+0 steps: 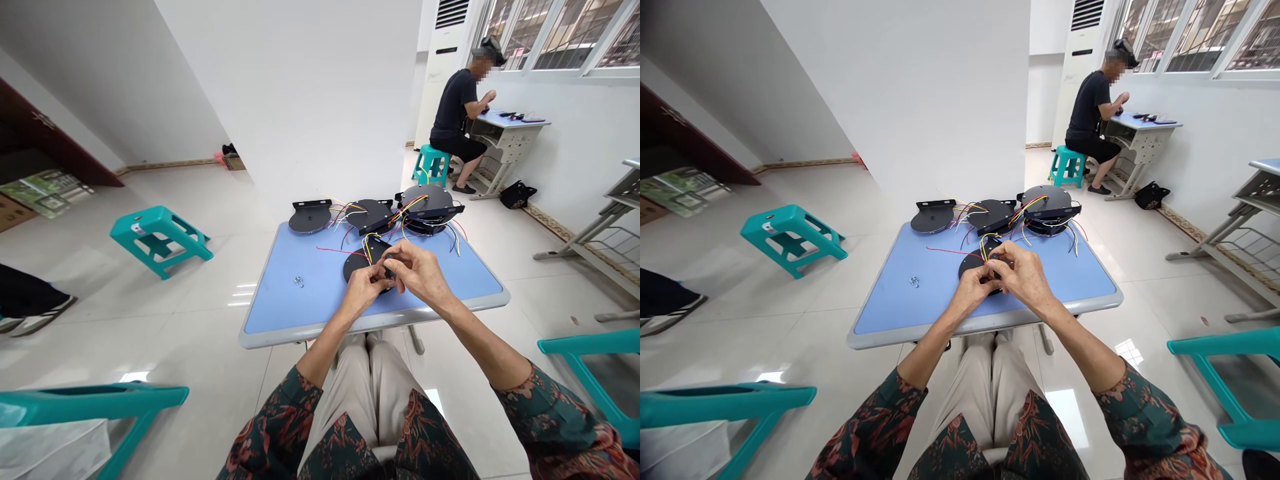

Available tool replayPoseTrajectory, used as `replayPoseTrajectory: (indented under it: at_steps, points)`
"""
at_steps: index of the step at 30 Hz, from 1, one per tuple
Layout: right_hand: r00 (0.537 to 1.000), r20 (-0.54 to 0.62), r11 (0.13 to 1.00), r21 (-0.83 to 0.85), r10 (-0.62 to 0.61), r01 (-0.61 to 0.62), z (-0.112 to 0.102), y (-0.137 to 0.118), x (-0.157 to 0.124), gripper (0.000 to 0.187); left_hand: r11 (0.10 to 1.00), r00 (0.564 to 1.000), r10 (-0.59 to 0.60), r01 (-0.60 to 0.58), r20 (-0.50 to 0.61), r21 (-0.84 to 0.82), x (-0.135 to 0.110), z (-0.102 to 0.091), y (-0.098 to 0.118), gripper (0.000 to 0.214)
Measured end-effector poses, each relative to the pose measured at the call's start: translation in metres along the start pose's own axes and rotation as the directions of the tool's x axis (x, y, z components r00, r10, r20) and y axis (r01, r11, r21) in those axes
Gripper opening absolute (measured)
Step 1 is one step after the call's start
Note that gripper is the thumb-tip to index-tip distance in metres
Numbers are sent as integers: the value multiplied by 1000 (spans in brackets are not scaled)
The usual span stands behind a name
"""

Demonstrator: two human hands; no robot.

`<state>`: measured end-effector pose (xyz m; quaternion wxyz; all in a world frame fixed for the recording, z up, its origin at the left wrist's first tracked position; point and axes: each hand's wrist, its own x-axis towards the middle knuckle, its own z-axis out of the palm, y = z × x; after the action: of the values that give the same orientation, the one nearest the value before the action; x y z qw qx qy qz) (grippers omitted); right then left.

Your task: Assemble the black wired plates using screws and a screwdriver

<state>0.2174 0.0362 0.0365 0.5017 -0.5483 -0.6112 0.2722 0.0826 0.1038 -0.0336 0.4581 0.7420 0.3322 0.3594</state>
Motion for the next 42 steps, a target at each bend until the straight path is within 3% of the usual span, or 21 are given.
replayPoseTrajectory:
  at_steps: [4,6,10,13,25,28,32,34,42]
  points:
    - [981,-193,998,-54,14,-25,11,5,-3,29,998,999,13,-16,46,59,-1,0,-1,16]
    - [972,-234,999,-27,29,-36,13,6,-4,33,996,999,4,-8,49,91,-1,-1,1,16]
    - [998,-53,991,132,39,-31,4,4,-2,29,993,999,-8,4,39,114,-1,-1,5,18]
    - [998,59,990,141,0,-8,-3,0,0,30,996,999,-21,19,26,92,-1,-1,5,20]
    - [995,-103,1000,-15,-12,11,9,-4,-6,19,996,997,29,-34,68,82,-5,-3,6,15]
    - [999,-40,997,74,8,-6,5,-3,-4,24,997,997,33,-37,71,66,-4,-3,6,16]
    - [986,164,985,167,7,-35,-4,-1,-1,30,999,998,33,-34,61,29,-4,-3,6,16]
    - [983,185,982,184,-3,-32,-7,1,1,32,999,998,29,-31,49,43,-4,-2,5,17]
    - [994,-107,999,50,-15,20,11,13,-4,21,988,999,8,-14,42,152,-4,0,1,16]
